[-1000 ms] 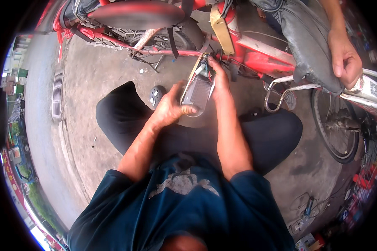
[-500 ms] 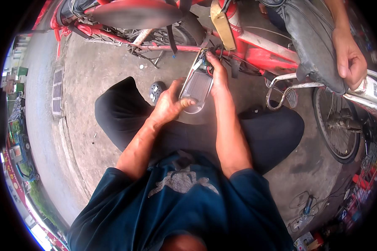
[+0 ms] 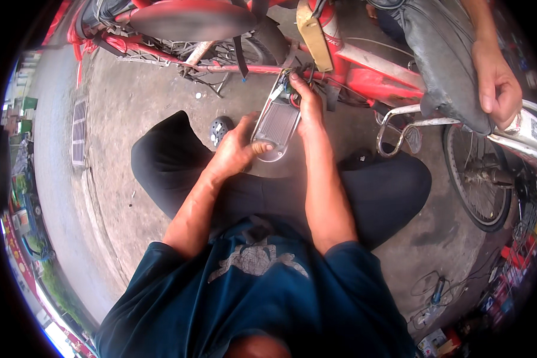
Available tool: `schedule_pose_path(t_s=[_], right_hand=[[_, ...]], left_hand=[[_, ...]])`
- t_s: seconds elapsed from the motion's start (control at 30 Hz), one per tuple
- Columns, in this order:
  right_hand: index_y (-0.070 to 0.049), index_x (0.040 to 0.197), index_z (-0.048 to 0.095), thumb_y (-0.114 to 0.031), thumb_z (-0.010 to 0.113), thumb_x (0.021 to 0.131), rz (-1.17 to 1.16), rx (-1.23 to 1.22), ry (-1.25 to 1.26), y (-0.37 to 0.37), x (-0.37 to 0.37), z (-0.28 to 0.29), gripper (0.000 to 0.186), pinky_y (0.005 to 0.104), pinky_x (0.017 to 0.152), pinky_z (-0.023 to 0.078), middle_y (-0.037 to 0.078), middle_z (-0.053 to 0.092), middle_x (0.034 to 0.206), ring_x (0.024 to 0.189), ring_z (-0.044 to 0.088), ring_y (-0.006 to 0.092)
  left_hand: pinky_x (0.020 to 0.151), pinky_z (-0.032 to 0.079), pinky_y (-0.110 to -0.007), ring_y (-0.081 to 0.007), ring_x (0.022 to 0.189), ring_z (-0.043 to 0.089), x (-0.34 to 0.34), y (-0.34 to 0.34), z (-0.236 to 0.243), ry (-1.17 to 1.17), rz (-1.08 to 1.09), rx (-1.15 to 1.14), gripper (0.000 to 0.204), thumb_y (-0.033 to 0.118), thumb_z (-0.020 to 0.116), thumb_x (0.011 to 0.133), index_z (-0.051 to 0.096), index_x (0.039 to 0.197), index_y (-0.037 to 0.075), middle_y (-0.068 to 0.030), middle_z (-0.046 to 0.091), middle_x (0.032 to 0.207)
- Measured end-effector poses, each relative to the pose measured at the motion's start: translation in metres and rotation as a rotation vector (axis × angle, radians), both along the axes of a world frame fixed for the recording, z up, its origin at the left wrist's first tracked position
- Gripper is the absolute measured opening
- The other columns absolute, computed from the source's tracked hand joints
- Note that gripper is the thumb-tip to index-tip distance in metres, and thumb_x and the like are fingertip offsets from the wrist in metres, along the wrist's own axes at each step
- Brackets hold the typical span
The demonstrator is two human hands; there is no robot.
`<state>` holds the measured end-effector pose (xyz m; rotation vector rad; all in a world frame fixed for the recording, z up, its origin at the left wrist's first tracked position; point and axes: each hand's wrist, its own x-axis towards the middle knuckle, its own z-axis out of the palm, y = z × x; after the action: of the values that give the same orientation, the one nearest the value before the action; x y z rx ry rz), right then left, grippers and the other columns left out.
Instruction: The person inserts an electrical controller into its casing, connects the wiring on a bicycle by hand, and fastens components on the bicycle frame using a screwdriver.
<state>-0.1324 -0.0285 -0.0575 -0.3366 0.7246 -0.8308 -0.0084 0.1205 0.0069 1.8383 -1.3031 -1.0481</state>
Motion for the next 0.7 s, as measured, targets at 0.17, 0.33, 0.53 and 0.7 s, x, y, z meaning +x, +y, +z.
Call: schedule_pose_path(t_s=[0.17, 0.33, 0.53, 0.7], right_hand=[[0.000, 0.103, 0.064, -0.025, 0.073, 0.082, -0.044, -0.038, 0.089, 0.002, 0.003, 0.005, 0.033, 0.0305, 0.071, 0.053, 0.006, 0.066, 0.092, 0.079, 0.063, 0.0156], [-0.001, 0.103, 0.064, -0.025, 0.073, 0.082, -0.026, -0.022, 0.044, 0.004, 0.001, 0.011, 0.033, 0.0307, 0.070, 0.053, 0.006, 0.065, 0.091, 0.079, 0.063, 0.0160], [-0.004, 0.103, 0.066, -0.024, 0.069, 0.084, -0.046, -0.038, 0.077, 0.008, 0.003, 0.012, 0.028, 0.0297, 0.070, 0.052, 0.005, 0.067, 0.092, 0.078, 0.064, 0.0148], [-0.005, 0.100, 0.066, -0.026, 0.070, 0.084, -0.035, 0.001, 0.037, 0.009, 0.004, 0.007, 0.026, 0.0305, 0.069, 0.052, 0.004, 0.067, 0.089, 0.076, 0.063, 0.0151]], left_hand=[[0.087, 0.046, -0.043, -0.0407, 0.105, 0.060, 0.000, 0.005, -0.012, 0.091, 0.029, -0.044, 0.078, 0.030, 0.080, 0.069, 0.043, 0.131, 0.000, -0.0283, 0.063, 0.104], [0.084, 0.047, -0.044, -0.0397, 0.101, 0.062, -0.004, -0.001, 0.009, 0.017, 0.023, 0.031, 0.075, 0.026, 0.081, 0.069, 0.045, 0.131, 0.003, -0.0267, 0.065, 0.099], [0.079, 0.047, -0.047, -0.0411, 0.093, 0.063, -0.007, -0.001, 0.013, -0.154, 0.001, 0.114, 0.067, 0.029, 0.079, 0.071, 0.048, 0.125, 0.004, -0.0243, 0.066, 0.093], [0.077, 0.048, -0.048, -0.0410, 0.091, 0.063, -0.009, 0.000, 0.015, -0.199, 0.009, 0.118, 0.062, 0.029, 0.077, 0.073, 0.050, 0.122, 0.004, -0.0234, 0.067, 0.091]])
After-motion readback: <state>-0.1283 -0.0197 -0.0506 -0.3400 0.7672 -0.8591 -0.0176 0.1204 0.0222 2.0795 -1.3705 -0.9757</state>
